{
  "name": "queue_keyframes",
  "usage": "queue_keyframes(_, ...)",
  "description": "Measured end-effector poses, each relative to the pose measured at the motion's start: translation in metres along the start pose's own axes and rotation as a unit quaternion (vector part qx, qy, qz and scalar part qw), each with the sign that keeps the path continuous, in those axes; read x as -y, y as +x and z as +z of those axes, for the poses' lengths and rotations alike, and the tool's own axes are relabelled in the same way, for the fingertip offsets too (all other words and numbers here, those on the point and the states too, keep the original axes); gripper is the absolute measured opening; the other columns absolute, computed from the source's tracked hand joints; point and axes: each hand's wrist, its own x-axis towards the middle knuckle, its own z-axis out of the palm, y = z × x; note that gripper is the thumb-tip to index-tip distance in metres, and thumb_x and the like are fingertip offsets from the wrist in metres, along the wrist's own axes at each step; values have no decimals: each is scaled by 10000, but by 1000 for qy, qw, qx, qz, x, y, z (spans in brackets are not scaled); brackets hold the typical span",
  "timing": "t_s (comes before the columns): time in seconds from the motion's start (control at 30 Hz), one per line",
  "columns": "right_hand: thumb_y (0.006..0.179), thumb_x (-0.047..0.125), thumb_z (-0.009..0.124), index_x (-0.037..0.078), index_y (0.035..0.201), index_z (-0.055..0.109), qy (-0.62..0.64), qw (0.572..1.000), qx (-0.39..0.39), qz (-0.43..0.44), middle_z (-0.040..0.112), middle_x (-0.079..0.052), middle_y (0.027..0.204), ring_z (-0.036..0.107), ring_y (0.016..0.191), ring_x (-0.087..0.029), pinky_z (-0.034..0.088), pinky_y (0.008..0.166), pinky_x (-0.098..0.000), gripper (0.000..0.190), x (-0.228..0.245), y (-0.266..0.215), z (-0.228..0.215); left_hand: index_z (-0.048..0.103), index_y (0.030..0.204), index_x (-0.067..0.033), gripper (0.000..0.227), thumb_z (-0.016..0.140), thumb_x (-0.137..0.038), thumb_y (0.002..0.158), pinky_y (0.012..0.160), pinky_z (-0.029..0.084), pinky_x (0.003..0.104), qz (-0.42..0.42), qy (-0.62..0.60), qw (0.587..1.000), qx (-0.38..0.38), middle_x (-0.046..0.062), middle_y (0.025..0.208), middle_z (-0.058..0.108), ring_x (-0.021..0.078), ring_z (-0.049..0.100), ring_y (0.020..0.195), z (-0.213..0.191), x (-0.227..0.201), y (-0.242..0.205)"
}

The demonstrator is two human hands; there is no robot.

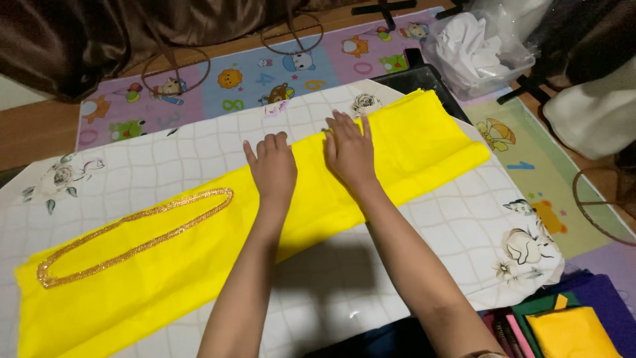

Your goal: Folding a large piece of yellow fabric into a neat rectangle on a flat surface

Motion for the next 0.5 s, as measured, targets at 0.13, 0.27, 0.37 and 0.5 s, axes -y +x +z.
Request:
queue_keyframes(0.13,1085,201,443,82,1426,597,166,980,93,-50,605,-154,1450,505,1416,-307,261,1267,-440,393,8,-7,-2,584,1335,-49,335,548,-34,1002,1241,213,557,46,-137,989,12,174,1341,616,337,535,1346,7,-29,-19)
queue_keyframes(0.27,1068,319,473,213,1469,581,82,975,199,-54,484,-61,1585,366,1518,-288,169,1276,-523,429,-12,-8,2,470,1525,-86,457,385,-226,1099,1250,131,556,12,-119,990,81,159,1637,404,325,301,1544,-11,-40,-45)
queue_keyframes(0.37,1092,415,377,331,1550,471,-1,976,217,-13,370,25,1662,262,1564,-241,140,1269,-537,475,-49,4,8,396,1575,-178,512,331,-323,1088,1253,56,550,8,-112,988,109,82,1698,289,282,206,1581,19,-28,-39)
queue_keyframes(0.5,1100,435,322,343,1601,385,-39,974,224,12,329,-12,1683,238,1572,-266,142,1266,-543,514,-86,16,-1,401,1575,-165,514,335,-313,1087,1250,57,553,13,-119,987,104,94,1693,299,290,211,1580,12,-28,-41)
